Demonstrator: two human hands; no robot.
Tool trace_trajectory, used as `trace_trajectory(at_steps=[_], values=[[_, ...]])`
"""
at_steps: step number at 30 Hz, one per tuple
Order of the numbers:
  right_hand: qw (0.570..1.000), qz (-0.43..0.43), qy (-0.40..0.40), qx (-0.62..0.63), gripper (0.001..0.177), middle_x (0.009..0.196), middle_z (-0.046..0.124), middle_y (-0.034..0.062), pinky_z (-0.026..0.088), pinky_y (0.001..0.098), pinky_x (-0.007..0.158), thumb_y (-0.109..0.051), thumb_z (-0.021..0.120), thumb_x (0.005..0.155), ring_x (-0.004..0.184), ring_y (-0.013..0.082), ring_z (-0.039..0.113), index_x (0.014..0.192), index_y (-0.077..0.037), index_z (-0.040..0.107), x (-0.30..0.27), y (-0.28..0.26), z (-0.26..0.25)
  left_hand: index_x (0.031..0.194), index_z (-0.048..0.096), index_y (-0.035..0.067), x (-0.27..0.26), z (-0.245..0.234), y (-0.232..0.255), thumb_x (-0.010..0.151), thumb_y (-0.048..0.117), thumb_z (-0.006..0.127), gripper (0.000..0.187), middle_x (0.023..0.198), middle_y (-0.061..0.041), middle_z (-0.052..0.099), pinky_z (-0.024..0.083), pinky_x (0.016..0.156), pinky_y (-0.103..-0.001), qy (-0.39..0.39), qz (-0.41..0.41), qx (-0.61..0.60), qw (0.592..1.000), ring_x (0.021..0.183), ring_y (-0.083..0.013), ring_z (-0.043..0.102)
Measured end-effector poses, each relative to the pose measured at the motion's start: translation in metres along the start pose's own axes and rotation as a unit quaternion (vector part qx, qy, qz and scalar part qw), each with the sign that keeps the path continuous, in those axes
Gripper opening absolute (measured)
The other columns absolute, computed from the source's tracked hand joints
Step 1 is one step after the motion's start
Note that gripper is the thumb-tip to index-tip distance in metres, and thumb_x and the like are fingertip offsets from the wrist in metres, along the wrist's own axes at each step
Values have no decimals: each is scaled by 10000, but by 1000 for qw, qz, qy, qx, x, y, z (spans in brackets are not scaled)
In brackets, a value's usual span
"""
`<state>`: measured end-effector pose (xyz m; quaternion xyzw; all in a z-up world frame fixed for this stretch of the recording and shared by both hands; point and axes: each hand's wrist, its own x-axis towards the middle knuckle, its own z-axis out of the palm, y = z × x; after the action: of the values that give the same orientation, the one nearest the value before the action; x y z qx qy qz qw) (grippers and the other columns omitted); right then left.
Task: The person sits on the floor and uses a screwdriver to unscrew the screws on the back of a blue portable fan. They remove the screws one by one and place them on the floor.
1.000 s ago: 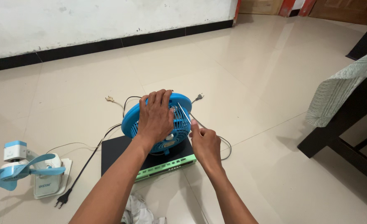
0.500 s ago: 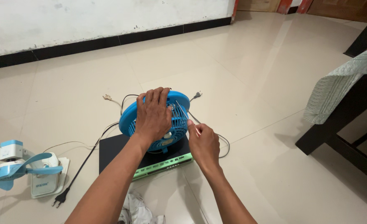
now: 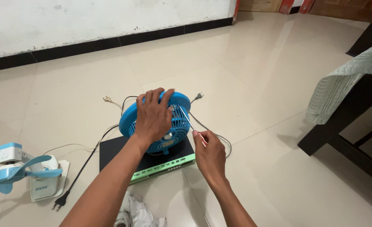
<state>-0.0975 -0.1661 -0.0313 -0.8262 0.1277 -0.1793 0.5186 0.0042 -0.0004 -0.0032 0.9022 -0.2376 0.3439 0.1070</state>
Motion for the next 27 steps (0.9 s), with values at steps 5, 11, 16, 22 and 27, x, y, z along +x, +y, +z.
trace_trajectory(at_steps=[5, 11, 16, 22, 27], values=[[1000, 4, -9, 2, 360, 855, 766, 126, 558, 377, 823, -382, 627, 956, 827, 271, 743, 930, -37, 725, -5, 5, -12, 1318, 617, 209, 2, -6, 1, 901, 186, 685, 423, 1406, -109, 520, 236, 1117, -573, 7, 19, -34, 999, 1361, -319, 422], [997, 57, -52, 17, 394, 816, 774, 88, 539, 323, 790, -417, 613, 955, 816, 173, 719, 946, -56, 772, -11, 15, -33, 1240, 650, 167, 8, -20, 16, 792, 198, 778, 466, 1399, -97, 532, 196, 1142, -595, 2, 70, -38, 997, 1416, -346, 352], [990, 112, -75, 31, 422, 771, 688, 34, 481, 302, 694, -445, 603, 960, 731, 116, 591, 938, -66, 787, -13, 25, -59, 1056, 747, 167, 13, -20, 43, 708, 236, 852, 370, 1258, -27, 610, 208, 1075, -577, -120, 52, -114, 985, 1341, -318, 378], [982, 150, -86, 74, 413, 690, 530, -6, 356, 306, 563, -421, 607, 955, 618, 123, 377, 887, -50, 776, -10, 35, -90, 921, 814, 149, 17, 4, 76, 866, 252, 766, 126, 944, -49, 755, 462, 941, -440, -161, -72, -249, 952, 993, -239, 653], [980, 153, -85, 94, 412, 678, 522, -8, 373, 285, 560, -404, 604, 957, 611, 103, 399, 860, -41, 773, -5, 49, -106, 971, 797, 96, 23, 19, 100, 891, 226, 716, 173, 921, -88, 767, 565, 707, -375, -149, -84, -347, 922, 774, -231, 724]])
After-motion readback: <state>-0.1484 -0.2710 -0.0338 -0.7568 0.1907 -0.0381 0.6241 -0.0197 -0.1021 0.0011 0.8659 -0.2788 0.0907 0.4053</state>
